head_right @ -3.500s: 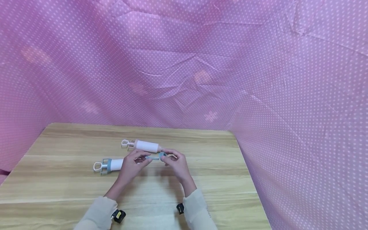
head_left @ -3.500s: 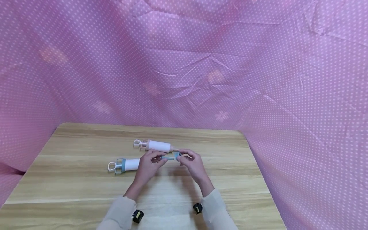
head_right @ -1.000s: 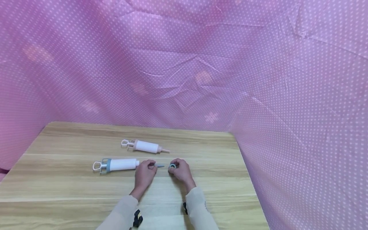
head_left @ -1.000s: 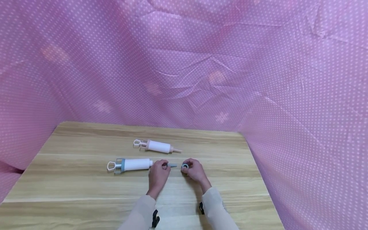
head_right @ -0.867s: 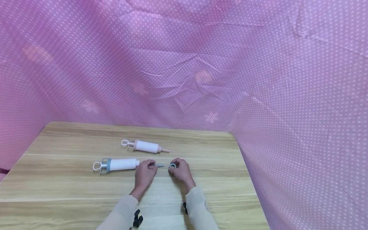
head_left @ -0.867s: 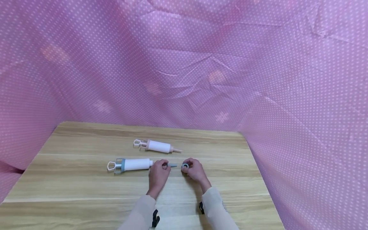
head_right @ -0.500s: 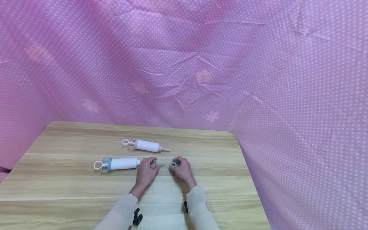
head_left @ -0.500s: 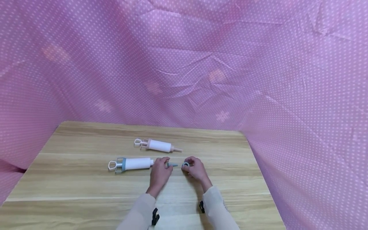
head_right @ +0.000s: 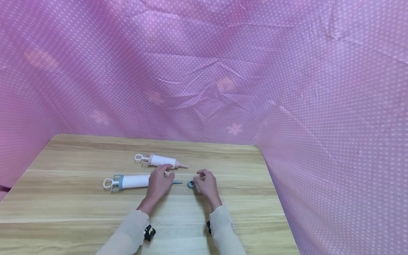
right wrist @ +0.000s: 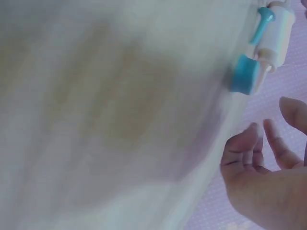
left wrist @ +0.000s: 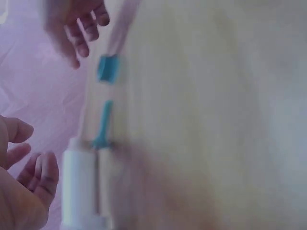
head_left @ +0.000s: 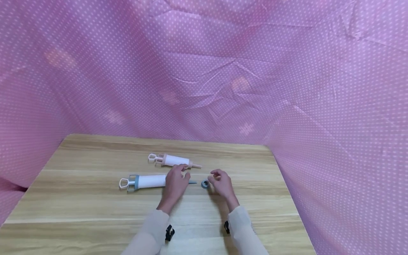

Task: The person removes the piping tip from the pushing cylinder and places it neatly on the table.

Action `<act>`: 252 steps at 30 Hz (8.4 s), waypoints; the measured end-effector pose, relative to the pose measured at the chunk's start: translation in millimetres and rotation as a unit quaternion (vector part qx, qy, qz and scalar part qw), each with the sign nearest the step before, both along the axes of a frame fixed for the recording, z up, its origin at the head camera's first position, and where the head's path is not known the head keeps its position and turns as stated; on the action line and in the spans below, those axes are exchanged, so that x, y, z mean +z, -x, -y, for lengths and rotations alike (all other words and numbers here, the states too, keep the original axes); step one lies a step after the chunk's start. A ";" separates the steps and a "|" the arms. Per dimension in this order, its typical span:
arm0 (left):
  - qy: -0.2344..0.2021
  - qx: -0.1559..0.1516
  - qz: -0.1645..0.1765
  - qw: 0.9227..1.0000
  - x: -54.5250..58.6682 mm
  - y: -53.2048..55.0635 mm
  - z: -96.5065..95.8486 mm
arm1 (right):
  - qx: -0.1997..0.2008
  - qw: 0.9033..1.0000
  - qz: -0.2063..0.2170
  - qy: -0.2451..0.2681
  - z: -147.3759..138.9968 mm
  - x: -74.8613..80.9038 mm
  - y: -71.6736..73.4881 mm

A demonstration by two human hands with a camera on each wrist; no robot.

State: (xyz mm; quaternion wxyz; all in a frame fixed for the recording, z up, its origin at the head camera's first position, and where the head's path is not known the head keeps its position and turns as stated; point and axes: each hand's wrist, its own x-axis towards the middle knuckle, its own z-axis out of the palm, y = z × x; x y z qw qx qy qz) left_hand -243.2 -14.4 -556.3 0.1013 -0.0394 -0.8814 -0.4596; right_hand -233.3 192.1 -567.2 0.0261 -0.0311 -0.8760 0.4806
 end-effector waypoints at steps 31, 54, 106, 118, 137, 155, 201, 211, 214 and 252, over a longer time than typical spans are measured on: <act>0.119 -0.066 0.059 0.989 6.6 79.4 69.1 | 0.110 0.983 0.121 0.089 53.4 18.7 68.6; 0.111 -0.108 0.085 0.984 3.3 79.5 67.2 | 0.036 0.968 0.135 0.208 54.6 5.7 73.1; -0.276 -0.188 0.055 0.941 71.0 2.0 124.6 | 0.167 0.948 -0.020 0.269 42.7 96.7 -9.2; -0.246 -0.174 -0.046 0.952 62.1 -9.8 115.7 | 0.113 0.936 0.019 0.333 49.2 87.0 -13.4; -0.249 -0.090 -0.047 0.963 59.6 -16.3 107.0 | 0.166 0.946 -0.015 0.277 41.2 88.2 -23.6; -0.232 -0.115 -0.101 0.961 63.6 -16.9 108.6 | 0.162 0.950 0.007 0.265 38.4 88.3 -22.0; -0.229 -0.107 -0.100 0.962 86.5 -27.0 107.7 | 0.144 0.949 0.016 0.281 44.4 90.5 -14.3; -0.220 -0.100 -0.101 0.965 84.8 -26.2 108.3 | 0.164 0.933 0.079 0.310 41.0 87.8 -12.7; -0.223 -0.103 -0.099 0.964 84.0 -25.8 109.1 | 0.172 0.937 0.068 0.298 39.7 87.6 -12.7; -0.212 -0.107 -0.087 0.968 86.6 -26.3 108.5 | 0.188 0.942 0.056 0.271 34.3 88.7 -10.3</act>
